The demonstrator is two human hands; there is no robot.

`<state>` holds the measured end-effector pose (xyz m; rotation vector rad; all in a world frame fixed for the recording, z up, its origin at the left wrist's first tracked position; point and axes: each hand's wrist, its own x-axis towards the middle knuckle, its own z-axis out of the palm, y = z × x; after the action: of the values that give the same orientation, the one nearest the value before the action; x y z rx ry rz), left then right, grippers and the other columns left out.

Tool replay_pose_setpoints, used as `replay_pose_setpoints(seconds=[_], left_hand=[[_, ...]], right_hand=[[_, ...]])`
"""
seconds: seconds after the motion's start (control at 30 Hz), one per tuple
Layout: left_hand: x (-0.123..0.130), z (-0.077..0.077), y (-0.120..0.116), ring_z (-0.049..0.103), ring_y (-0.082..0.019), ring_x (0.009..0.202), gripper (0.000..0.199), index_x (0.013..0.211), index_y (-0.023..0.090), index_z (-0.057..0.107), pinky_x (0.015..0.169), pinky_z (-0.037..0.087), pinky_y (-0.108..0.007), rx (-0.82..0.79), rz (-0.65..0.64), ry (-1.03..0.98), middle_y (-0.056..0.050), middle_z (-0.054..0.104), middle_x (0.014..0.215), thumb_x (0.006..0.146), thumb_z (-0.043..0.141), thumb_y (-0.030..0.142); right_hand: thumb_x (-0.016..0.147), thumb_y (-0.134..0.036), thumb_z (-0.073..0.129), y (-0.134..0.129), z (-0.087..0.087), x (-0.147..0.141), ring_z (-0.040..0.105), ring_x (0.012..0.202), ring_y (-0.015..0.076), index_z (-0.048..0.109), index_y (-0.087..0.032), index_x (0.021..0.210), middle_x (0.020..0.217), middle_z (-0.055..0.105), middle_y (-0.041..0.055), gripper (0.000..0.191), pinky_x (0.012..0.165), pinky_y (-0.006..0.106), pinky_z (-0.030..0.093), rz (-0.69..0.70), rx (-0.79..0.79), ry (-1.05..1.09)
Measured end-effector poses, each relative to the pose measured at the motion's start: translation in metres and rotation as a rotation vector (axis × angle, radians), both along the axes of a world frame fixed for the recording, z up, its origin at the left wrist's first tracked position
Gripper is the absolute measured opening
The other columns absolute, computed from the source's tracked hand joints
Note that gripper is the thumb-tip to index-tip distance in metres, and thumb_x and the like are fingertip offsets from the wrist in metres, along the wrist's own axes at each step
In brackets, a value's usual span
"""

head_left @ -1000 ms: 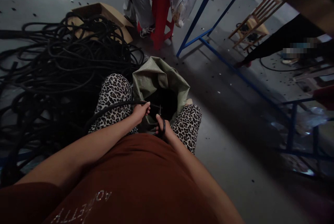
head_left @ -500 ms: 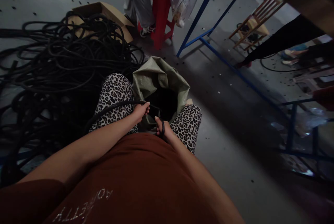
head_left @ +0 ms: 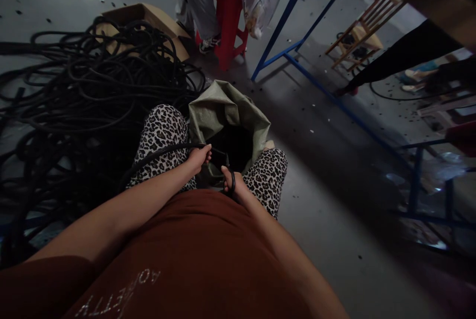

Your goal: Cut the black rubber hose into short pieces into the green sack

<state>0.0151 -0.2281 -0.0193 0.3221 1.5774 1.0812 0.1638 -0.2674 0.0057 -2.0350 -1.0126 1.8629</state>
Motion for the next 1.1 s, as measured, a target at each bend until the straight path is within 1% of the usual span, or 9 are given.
replay_pose_setpoints(seconds=[0.13,0.27,0.43,0.57,0.67,0.77,0.9,1.1], left_hand=[[-0.001,0.0,0.001,0.046,-0.007,0.04,0.026,0.06,0.015,0.052,0.037,0.032,-0.018,0.006,0.019,-0.008,0.001,0.053,0.05,0.064,0.067,0.036],[-0.002,0.0,0.002,0.046,-0.007,0.04,0.025,0.061,0.015,0.053,0.037,0.033,-0.018,0.011,0.02,-0.019,0.001,0.053,0.051,0.065,0.066,0.036],[-0.004,-0.001,0.002,0.046,-0.007,0.04,0.025,0.065,0.015,0.053,0.036,0.033,-0.018,0.041,0.037,-0.014,0.002,0.052,0.052,0.063,0.068,0.036],[-0.003,-0.001,0.003,0.054,-0.009,0.047,0.026,0.074,0.015,0.056,0.039,0.037,-0.019,0.049,0.089,-0.036,0.0,0.058,0.062,0.061,0.07,0.032],[-0.002,-0.001,0.003,0.058,-0.01,0.051,0.026,0.076,0.014,0.056,0.041,0.04,-0.019,0.057,0.085,-0.085,-0.001,0.061,0.067,0.062,0.071,0.031],[-0.001,0.0,0.002,0.058,-0.01,0.051,0.026,0.075,0.013,0.056,0.042,0.04,-0.019,0.056,0.075,-0.098,-0.002,0.062,0.067,0.062,0.071,0.03],[0.001,0.003,0.001,0.059,-0.01,0.052,0.025,0.076,0.012,0.057,0.043,0.041,-0.019,0.048,0.071,-0.079,-0.003,0.063,0.067,0.062,0.071,0.028],[0.002,0.006,-0.001,0.058,-0.01,0.051,0.023,0.074,0.012,0.057,0.043,0.04,-0.019,0.047,0.052,-0.053,-0.002,0.063,0.066,0.062,0.071,0.025]], right_hand=[[0.087,-0.049,0.051,0.0,0.0,0.001,0.038,0.026,0.0058,0.048,-0.015,0.063,0.039,0.042,-0.0045,0.042,0.028,0.016,0.028,-0.067,-0.008,0.032],[0.086,-0.057,0.047,0.0,-0.003,0.001,0.044,0.03,0.0087,0.05,-0.014,0.072,0.042,0.046,-0.0035,0.045,0.031,0.018,0.035,-0.099,-0.084,0.09],[0.088,-0.059,0.041,0.0,0.0,-0.001,0.052,0.035,0.0125,0.051,-0.013,0.077,0.049,0.053,0.0011,0.048,0.036,0.022,0.042,-0.081,-0.138,0.12],[0.088,-0.059,0.041,-0.001,0.007,-0.001,0.054,0.039,0.0138,0.051,-0.012,0.08,0.051,0.054,0.0023,0.048,0.038,0.023,0.043,-0.048,-0.153,0.154],[0.087,-0.059,0.043,-0.002,0.009,-0.001,0.055,0.04,0.0139,0.051,-0.012,0.081,0.053,0.056,0.0026,0.048,0.04,0.023,0.045,-0.031,-0.141,0.184],[0.086,-0.06,0.045,-0.002,0.006,0.0,0.056,0.041,0.0137,0.052,-0.012,0.082,0.055,0.057,0.0031,0.048,0.041,0.023,0.045,-0.029,-0.11,0.195],[0.084,-0.062,0.046,-0.001,-0.004,0.0,0.055,0.04,0.0128,0.053,-0.012,0.083,0.055,0.057,0.0033,0.05,0.04,0.022,0.043,-0.031,-0.089,0.196],[0.083,-0.063,0.046,0.001,-0.011,0.001,0.054,0.04,0.0109,0.054,-0.013,0.083,0.053,0.055,0.001,0.051,0.038,0.019,0.042,0.016,-0.043,0.204]])
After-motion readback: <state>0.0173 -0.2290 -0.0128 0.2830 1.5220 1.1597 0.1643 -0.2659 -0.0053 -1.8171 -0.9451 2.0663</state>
